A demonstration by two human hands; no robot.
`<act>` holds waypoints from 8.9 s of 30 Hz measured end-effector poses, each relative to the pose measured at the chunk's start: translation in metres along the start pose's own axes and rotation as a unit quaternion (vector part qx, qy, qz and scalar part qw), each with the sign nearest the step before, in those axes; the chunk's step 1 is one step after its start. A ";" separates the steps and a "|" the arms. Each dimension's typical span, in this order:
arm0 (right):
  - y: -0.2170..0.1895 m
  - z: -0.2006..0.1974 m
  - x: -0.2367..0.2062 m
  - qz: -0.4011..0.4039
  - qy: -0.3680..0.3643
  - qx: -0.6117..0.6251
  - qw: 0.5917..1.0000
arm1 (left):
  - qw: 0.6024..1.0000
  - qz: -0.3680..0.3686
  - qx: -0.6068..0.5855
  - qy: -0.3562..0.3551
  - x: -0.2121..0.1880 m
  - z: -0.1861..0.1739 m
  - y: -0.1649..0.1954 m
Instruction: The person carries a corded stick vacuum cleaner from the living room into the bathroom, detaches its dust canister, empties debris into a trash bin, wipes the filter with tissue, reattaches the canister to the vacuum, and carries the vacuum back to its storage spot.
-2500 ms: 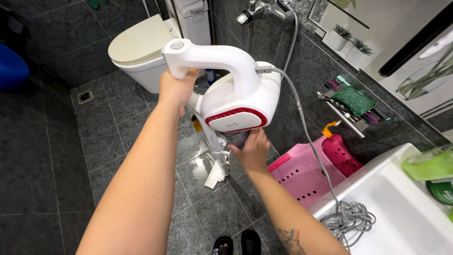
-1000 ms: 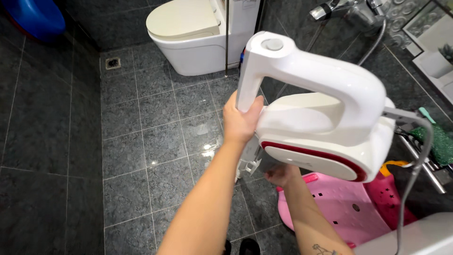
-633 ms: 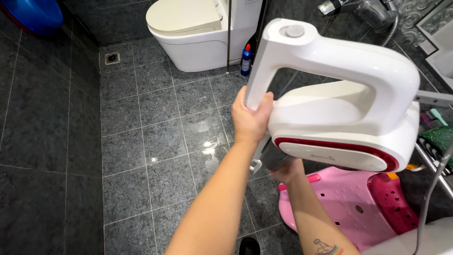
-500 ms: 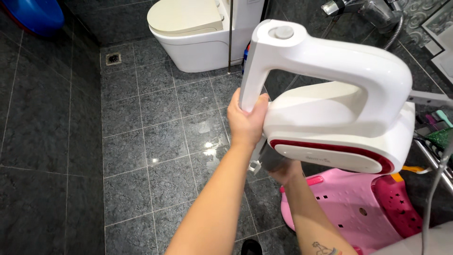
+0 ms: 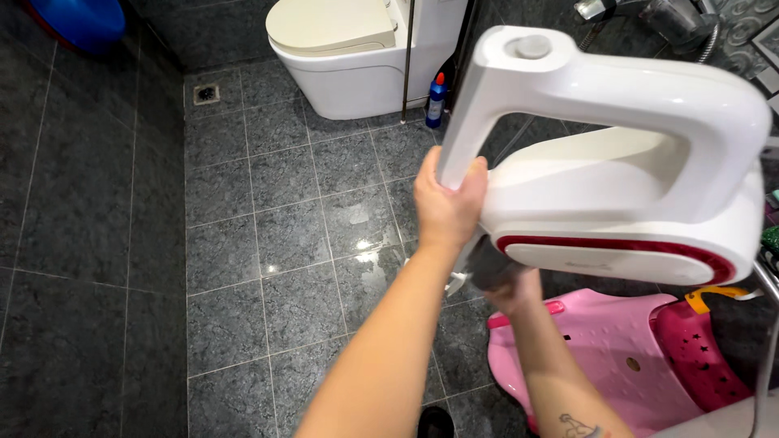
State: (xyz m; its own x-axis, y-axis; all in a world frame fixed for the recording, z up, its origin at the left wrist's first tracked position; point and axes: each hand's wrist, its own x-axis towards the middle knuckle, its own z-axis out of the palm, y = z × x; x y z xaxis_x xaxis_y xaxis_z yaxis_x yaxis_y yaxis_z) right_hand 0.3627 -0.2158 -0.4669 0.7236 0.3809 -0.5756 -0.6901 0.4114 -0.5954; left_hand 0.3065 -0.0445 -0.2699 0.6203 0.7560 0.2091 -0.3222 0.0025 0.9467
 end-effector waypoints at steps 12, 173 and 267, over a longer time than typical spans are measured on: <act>-0.002 -0.008 0.008 0.032 -0.062 0.017 0.997 | 0.999 -0.024 -0.033 -0.007 -0.002 0.003 0.000; -0.289 0.083 -0.269 -0.623 0.159 -0.111 0.758 | 0.865 -0.336 0.163 -0.335 -0.017 -0.002 0.210; -0.178 0.153 -0.236 -0.476 -0.204 -0.662 0.541 | 0.744 -0.039 0.467 -0.476 -0.002 -0.044 0.102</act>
State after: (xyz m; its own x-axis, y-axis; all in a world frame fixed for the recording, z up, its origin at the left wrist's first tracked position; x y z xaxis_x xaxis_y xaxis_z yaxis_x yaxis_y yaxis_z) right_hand 0.3157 -0.2521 -0.1394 0.5125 0.7808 0.3573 0.7921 -0.2692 -0.5478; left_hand 0.2412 -0.0173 -0.1846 0.9796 -0.0307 -0.1987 0.1033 -0.7709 0.6285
